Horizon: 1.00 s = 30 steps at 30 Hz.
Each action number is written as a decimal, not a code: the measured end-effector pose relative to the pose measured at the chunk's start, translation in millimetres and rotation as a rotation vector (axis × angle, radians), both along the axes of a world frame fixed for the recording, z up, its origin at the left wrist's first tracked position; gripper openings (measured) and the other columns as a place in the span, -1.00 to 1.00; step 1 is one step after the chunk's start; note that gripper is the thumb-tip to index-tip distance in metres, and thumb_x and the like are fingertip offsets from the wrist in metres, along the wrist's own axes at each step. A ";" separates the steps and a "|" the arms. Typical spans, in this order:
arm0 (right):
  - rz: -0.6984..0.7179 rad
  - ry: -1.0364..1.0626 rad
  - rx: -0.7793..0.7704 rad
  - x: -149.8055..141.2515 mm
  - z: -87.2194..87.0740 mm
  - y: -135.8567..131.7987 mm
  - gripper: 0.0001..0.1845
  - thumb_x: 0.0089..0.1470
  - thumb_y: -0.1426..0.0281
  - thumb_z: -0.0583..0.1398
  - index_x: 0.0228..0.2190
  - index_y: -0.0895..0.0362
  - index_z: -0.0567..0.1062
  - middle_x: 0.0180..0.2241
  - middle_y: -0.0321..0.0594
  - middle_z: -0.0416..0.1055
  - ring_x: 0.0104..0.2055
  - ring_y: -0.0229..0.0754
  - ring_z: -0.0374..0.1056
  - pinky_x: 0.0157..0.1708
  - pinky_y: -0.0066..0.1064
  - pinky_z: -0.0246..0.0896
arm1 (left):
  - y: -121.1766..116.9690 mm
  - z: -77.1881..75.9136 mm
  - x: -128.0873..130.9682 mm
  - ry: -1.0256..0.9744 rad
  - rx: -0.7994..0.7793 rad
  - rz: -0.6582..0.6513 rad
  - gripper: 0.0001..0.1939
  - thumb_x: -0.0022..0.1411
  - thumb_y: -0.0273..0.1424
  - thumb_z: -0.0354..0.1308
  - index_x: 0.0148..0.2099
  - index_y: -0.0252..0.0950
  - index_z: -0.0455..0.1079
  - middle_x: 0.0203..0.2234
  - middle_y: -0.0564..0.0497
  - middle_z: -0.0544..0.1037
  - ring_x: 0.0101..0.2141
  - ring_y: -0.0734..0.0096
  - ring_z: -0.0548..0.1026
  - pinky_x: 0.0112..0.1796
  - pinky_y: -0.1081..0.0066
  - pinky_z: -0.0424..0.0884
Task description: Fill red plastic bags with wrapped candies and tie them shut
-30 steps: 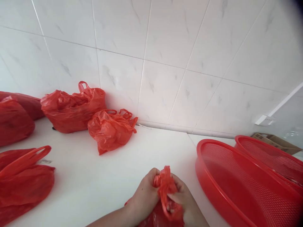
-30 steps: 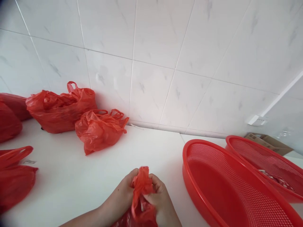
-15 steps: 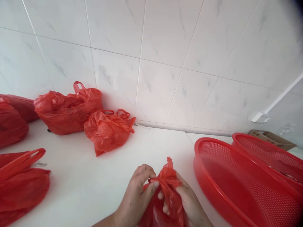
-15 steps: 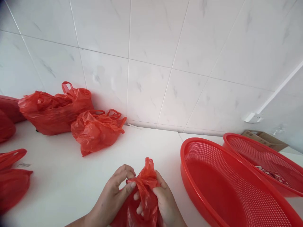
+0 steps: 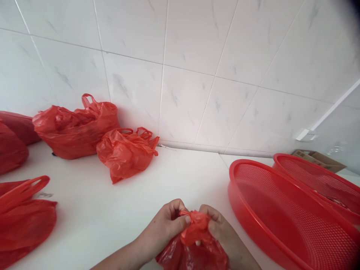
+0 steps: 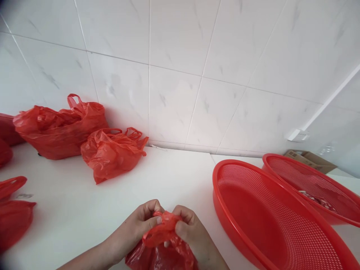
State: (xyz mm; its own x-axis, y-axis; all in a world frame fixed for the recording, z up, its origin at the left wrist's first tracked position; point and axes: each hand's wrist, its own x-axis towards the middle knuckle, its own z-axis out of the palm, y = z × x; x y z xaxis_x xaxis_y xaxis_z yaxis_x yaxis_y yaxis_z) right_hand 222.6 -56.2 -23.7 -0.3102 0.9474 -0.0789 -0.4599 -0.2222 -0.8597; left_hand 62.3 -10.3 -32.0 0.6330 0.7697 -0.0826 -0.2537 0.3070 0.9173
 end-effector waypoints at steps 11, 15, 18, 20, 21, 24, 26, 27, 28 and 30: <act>-0.346 -0.550 0.052 -5.1 -4.1 6.1 -0.61 -0.12 0.39 0.29 -0.29 0.02 0.21 -0.47 -0.44 0.25 -0.51 -0.36 0.14 -0.50 -0.52 0.10 | -3.3 -3.5 3.6 0.252 0.215 0.117 -0.73 -0.06 -0.56 0.11 -0.45 -0.22 0.03 -0.60 0.22 0.23 -0.56 0.59 0.15 -0.53 0.53 0.07; -0.274 -0.465 0.122 -6.2 -3.6 2.6 -0.53 -0.20 0.41 0.25 -0.20 0.00 0.24 -0.31 -0.36 0.26 -0.39 -0.31 0.23 -0.39 -0.47 0.17 | -3.2 -10.4 5.6 0.514 0.373 0.330 -0.75 -0.10 -0.62 -0.02 -0.52 -0.22 -0.04 -0.64 0.23 0.12 -0.55 0.58 0.04 -0.56 0.53 0.00; -0.211 -0.503 0.112 -7.3 -5.7 2.8 -0.52 -0.20 0.41 0.26 -0.17 0.02 0.27 -0.36 -0.38 0.26 -0.41 -0.32 0.22 -0.38 -0.48 0.17 | -4.9 -10.6 4.3 0.572 0.407 0.351 -0.74 -0.11 -0.63 -0.05 -0.54 -0.22 -0.07 -0.65 0.23 0.09 -0.56 0.57 0.02 -0.57 0.52 -0.03; -0.263 -0.671 0.116 -7.2 -8.5 5.0 -0.65 -0.14 0.44 0.24 -0.24 0.06 0.32 -0.42 -0.39 0.30 -0.43 -0.32 0.22 -0.41 -0.49 0.15 | -7.4 -8.7 3.1 0.560 0.446 0.318 -0.75 -0.11 -0.63 -0.06 -0.53 -0.22 -0.05 -0.65 0.22 0.13 -0.56 0.56 0.05 -0.56 0.53 0.01; -0.313 -0.761 0.143 -6.6 -10.1 6.3 -0.74 -0.11 0.46 0.21 -0.29 0.07 0.35 -0.44 -0.38 0.33 -0.43 -0.31 0.23 -0.41 -0.49 0.15 | -8.9 -7.6 2.5 0.540 0.470 0.293 -0.76 -0.10 -0.63 -0.05 -0.52 -0.22 -0.03 -0.63 0.22 0.16 -0.55 0.56 0.08 -0.54 0.53 0.05; -0.429 -0.935 0.248 -2.9 -13.6 8.9 -0.89 -0.02 0.48 0.12 -0.38 0.06 0.40 -0.43 -0.34 0.42 -0.41 -0.26 0.30 -0.40 -0.47 0.16 | -13.3 -5.2 1.3 0.481 0.577 0.201 -0.79 -0.04 -0.61 -0.01 -0.47 -0.22 0.04 -0.56 0.18 0.27 -0.51 0.52 0.19 -0.47 0.52 0.15; -0.410 -0.910 0.267 0.2 -13.4 8.4 -0.82 0.03 0.48 0.09 -0.32 0.04 0.44 -0.39 -0.33 0.47 -0.38 -0.24 0.34 -0.35 -0.45 0.19 | -14.8 -6.2 0.7 0.476 0.682 0.165 -0.79 -0.02 -0.62 0.01 -0.45 -0.22 0.07 -0.50 0.14 0.32 -0.48 0.51 0.24 -0.44 0.52 0.19; -0.377 -0.852 0.259 1.9 -12.4 7.6 -0.79 0.03 0.48 0.09 -0.29 0.03 0.45 -0.35 -0.31 0.48 -0.34 -0.23 0.36 -0.31 -0.44 0.20 | -14.8 -7.5 0.2 0.486 0.739 0.161 -0.79 -0.01 -0.62 0.01 -0.45 -0.22 0.07 -0.48 0.13 0.33 -0.48 0.50 0.26 -0.43 0.52 0.19; -0.338 -0.781 0.247 3.8 -10.9 6.7 -0.77 0.03 0.48 0.09 -0.27 0.03 0.47 -0.31 -0.29 0.48 -0.29 -0.21 0.37 -0.25 -0.42 0.21 | -14.2 -9.0 -0.3 0.503 0.790 0.165 -0.79 0.01 -0.63 0.01 -0.45 -0.22 0.07 -0.47 0.12 0.34 -0.48 0.50 0.27 -0.44 0.52 0.19; -0.238 -0.594 0.188 8.2 -7.2 5.0 -0.74 0.01 0.48 0.13 -0.23 0.05 0.49 -0.25 -0.25 0.47 -0.21 -0.18 0.36 -0.18 -0.39 0.20 | -12.0 -11.6 -1.5 0.550 0.879 0.192 -0.78 0.05 -0.64 -0.01 -0.46 -0.23 0.06 -0.47 0.10 0.33 -0.49 0.51 0.27 -0.45 0.51 0.19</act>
